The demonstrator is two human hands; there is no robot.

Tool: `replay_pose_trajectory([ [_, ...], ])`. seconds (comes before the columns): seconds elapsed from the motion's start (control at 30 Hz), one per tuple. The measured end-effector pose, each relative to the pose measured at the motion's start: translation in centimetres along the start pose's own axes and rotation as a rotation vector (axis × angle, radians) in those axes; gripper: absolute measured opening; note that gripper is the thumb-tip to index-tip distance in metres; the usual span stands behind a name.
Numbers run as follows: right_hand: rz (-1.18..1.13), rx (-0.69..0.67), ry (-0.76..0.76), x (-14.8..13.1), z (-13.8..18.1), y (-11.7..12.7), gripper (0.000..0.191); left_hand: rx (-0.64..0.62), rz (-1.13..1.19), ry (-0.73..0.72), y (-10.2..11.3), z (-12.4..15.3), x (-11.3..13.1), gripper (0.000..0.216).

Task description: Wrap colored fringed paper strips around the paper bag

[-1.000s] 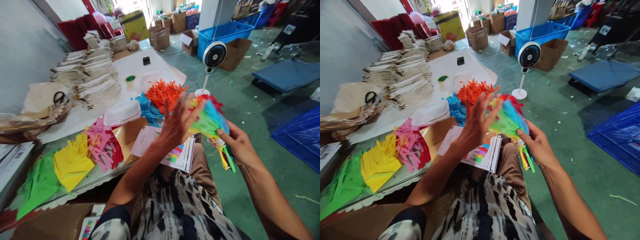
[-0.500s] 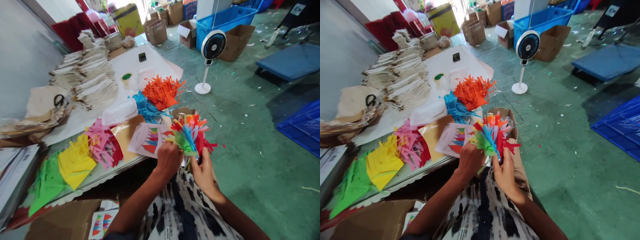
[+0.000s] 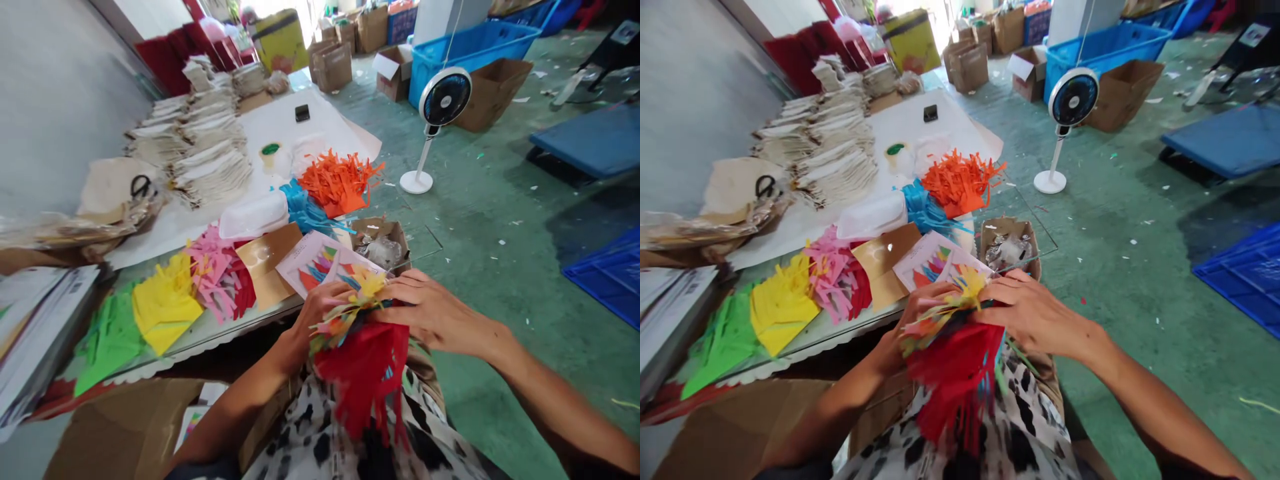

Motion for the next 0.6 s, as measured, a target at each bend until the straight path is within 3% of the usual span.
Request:
replay_pose_trajectory([
  [0.13, 0.215, -0.053, -0.021, 0.2, -0.9, -0.1, 0.033, -0.259, -0.160, -0.219, -1.5, -1.8, 0.9, 0.029],
  [0.33, 0.399, -0.093, -0.114, 2.1, -1.0, -1.5, 0.016, -0.104, -0.325, -0.228, -1.9, -2.6, 1.2, 0.012],
  [0.5, 0.416, 0.130, -0.278, 3.1, -0.2, -1.2, 0.014, -0.040, -0.418, -0.332, -3.2, -2.3, 2.1, 0.013],
  [0.6, 0.497, 0.350, -0.399, 2.9, 0.4, -0.4, 0.040, 0.019, -0.451, -0.377, -3.7, -2.3, 2.3, 0.015],
])
Point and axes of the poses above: each hand's wrist, its own z-axis away from the middle knuckle, its own y-axis out of the back of the hand, x = y × z, the point moved 6 cm from there along -z, towards the middle knuckle, and after that the axes turned 9 degrees about -z, right-handed, at the moved point
